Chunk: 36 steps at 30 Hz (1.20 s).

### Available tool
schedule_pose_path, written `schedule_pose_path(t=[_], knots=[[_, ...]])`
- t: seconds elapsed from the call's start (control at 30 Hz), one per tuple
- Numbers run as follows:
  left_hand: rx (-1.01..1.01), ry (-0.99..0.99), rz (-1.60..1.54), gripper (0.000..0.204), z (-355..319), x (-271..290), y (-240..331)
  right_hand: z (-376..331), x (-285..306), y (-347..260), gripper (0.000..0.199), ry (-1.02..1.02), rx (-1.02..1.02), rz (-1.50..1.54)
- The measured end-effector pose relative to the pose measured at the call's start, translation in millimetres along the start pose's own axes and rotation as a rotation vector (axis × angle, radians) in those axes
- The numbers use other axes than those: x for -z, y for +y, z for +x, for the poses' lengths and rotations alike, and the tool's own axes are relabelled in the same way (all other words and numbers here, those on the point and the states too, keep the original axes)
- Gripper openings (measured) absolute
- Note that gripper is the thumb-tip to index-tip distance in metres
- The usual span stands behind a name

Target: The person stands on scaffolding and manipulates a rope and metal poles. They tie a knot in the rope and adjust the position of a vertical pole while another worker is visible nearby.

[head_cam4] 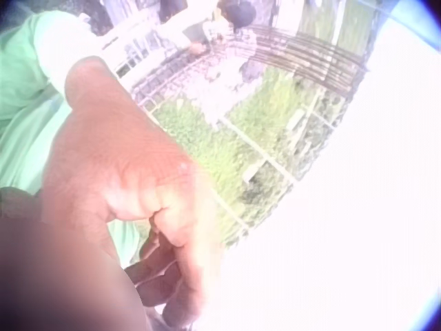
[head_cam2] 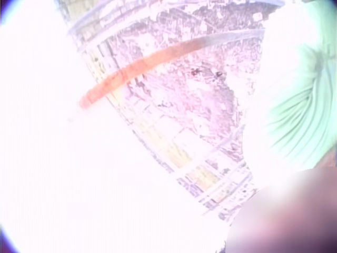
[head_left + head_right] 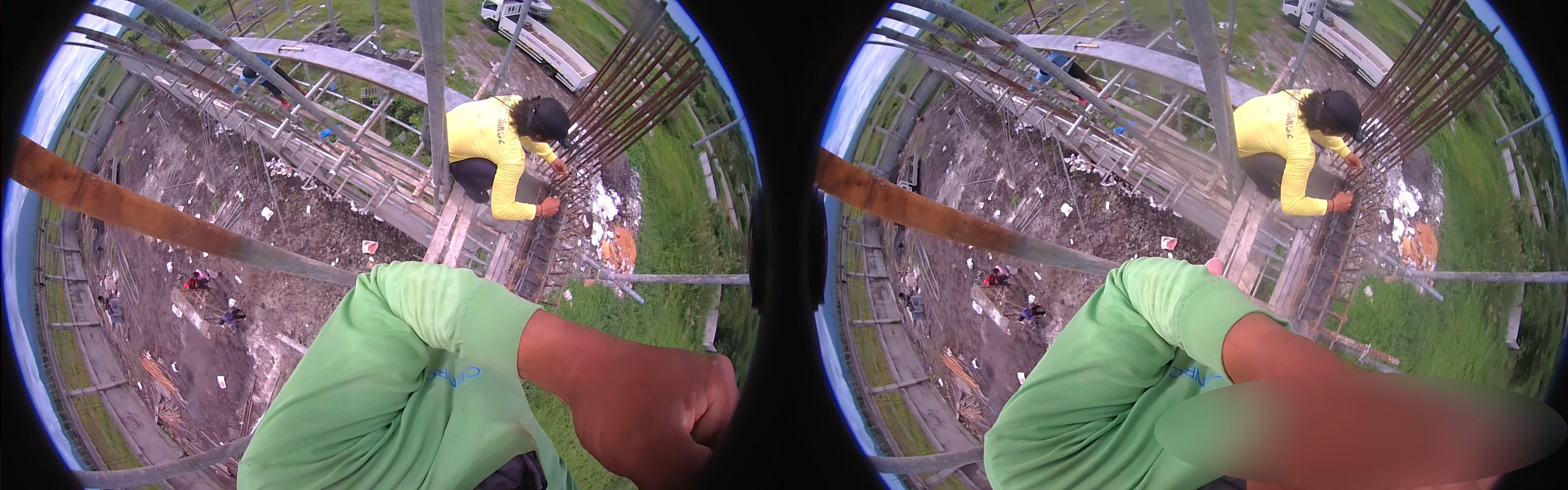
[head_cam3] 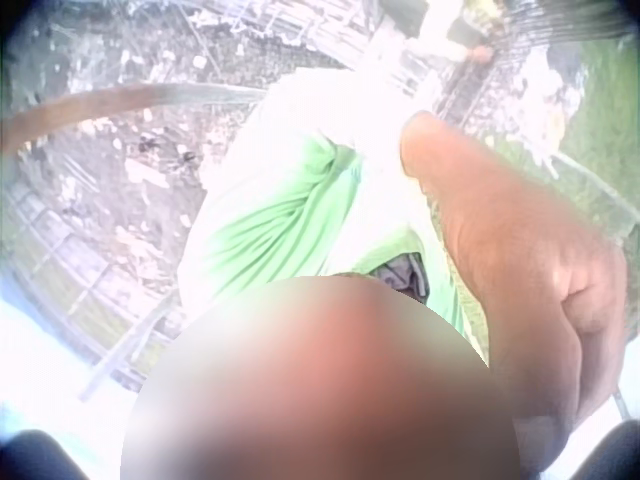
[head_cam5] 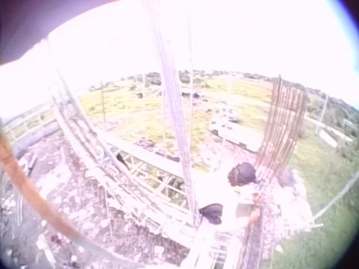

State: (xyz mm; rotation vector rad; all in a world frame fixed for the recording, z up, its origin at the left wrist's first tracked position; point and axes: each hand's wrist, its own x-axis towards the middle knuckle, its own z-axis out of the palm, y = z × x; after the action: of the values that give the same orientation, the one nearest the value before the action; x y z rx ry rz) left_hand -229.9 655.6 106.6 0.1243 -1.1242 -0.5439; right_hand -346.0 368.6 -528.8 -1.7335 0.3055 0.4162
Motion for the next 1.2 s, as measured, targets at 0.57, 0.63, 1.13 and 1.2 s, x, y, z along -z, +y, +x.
schedule_pose_path(t=[0.57,0.63,1.13,1.2], knots=[[0.052,1.648,0.99,0.043,-315,102,27,-4,0,-18,0.016,-0.048,0.126,-0.038],[-0.134,1.818,1.269,0.049,-333,63,71,-6,-2,-26,0.016,-0.05,0.086,-0.019],[-0.822,2.012,2.2,0.041,-285,-171,263,8,5,-28,0.019,-0.13,0.047,-0.167],[-0.815,1.948,2.221,0.036,-292,-172,264,15,10,-12,0.021,-0.11,0.041,-0.362]])
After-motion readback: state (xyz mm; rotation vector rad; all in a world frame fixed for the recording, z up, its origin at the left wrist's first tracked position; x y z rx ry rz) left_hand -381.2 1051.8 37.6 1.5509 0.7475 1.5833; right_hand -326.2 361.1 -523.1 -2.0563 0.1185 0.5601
